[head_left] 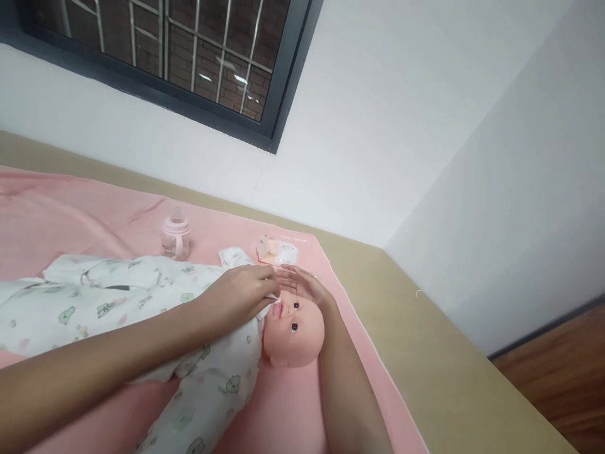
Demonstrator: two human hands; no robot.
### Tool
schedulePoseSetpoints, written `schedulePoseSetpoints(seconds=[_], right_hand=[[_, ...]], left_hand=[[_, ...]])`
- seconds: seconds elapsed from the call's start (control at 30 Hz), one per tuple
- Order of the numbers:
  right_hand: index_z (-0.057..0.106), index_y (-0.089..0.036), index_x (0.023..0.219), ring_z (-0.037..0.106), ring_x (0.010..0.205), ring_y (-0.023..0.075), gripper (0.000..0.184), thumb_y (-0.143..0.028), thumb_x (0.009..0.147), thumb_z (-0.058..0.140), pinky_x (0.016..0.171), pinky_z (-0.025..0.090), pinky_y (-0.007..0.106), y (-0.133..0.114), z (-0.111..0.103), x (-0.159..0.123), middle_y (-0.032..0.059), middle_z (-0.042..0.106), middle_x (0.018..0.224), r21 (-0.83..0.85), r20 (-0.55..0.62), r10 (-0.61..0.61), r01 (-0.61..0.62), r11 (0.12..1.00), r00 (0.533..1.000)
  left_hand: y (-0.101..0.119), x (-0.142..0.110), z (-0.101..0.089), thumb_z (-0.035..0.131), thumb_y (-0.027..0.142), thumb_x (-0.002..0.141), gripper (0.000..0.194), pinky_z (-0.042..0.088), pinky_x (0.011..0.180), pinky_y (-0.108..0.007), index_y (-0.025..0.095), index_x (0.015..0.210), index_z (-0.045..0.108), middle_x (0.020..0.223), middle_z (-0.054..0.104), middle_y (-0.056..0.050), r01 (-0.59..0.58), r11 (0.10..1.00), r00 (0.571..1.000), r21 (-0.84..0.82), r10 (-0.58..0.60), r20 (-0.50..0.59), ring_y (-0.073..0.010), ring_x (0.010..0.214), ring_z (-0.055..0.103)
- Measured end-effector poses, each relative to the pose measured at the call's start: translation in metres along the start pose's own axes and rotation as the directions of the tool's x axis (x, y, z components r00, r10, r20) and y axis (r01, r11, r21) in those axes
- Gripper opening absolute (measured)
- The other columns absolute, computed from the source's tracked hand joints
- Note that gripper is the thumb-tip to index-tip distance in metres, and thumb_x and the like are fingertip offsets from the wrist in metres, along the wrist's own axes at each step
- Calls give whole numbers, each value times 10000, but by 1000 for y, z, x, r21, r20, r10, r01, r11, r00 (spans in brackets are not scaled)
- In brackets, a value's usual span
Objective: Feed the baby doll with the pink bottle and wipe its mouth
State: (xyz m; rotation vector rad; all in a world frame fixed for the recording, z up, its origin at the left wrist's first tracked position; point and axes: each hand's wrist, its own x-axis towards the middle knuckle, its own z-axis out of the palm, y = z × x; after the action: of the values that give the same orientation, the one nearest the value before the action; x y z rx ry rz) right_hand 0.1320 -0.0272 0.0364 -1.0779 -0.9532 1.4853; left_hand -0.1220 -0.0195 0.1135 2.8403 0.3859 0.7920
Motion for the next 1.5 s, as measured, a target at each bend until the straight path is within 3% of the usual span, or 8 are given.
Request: schedulePoseSetpoints(seconds=[0.27, 0.43, 0.57, 0.8, 1.07, 1.5], right_hand=[[600, -206, 1083, 638, 1057, 212, 338, -398, 806, 629, 1045, 414, 429, 2, -2, 3, 69, 688, 1067, -18, -21, 4, -5, 1000, 1000], [600, -204, 1099, 630, 1085, 220, 367, -414, 800, 642, 1051, 416, 432, 5, -5, 5, 73, 684, 1093, -5, -7, 10, -10, 1000, 1000], [595, -201, 1129, 638, 1074, 218, 375, -395, 811, 638, 1067, 409, 427, 5, -7, 4, 76, 671, 1137, 31, 12, 3, -3, 1000, 1000], [600, -194, 1149, 634, 1083, 224, 404, -401, 805, 646, 1058, 424, 417, 7, -9, 5, 85, 666, 1150, 33, 4, 1, -1, 999, 1000], [602, -205, 1158, 635, 1084, 234, 382, -387, 823, 624, 1056, 421, 433, 10, -15, 9, 69, 665, 1161, 44, 33, -1, -1, 999, 999], [577, -205, 1177, 647, 1070, 211, 368, -376, 851, 594, 1071, 416, 414, 9, -13, 8, 68, 671, 1151, 22, 34, -3, 2, 1000, 999]], left_hand=[[1, -1, -4, 411, 123, 870, 290, 420, 653, -256, 186, 854, 694, 885, 659, -42, 32, 999, 997, -18, -30, 66, -168, 772, 600], [5, -2, -8, 427, 116, 863, 280, 428, 674, -248, 184, 884, 697, 909, 665, -32, 17, 996, 1000, -87, -16, 8, -161, 795, 611], [12, -4, -9, 465, 103, 856, 246, 429, 666, -239, 188, 876, 694, 931, 663, -25, 13, 990, 1000, -142, -9, 28, -155, 791, 613], [16, -6, 0, 454, 45, 849, 283, 413, 635, -273, 180, 901, 697, 915, 646, -29, -39, 999, 997, -27, 40, 61, -166, 726, 582], [9, -7, 10, 423, 44, 844, 269, 373, 582, -262, 162, 847, 664, 850, 613, -24, -144, 989, 981, -45, 137, -135, -150, 663, 534], [8, -6, 10, 474, 39, 841, 257, 384, 602, -268, 171, 862, 694, 843, 611, -26, -70, 997, 995, -30, 68, -67, -166, 704, 558]])
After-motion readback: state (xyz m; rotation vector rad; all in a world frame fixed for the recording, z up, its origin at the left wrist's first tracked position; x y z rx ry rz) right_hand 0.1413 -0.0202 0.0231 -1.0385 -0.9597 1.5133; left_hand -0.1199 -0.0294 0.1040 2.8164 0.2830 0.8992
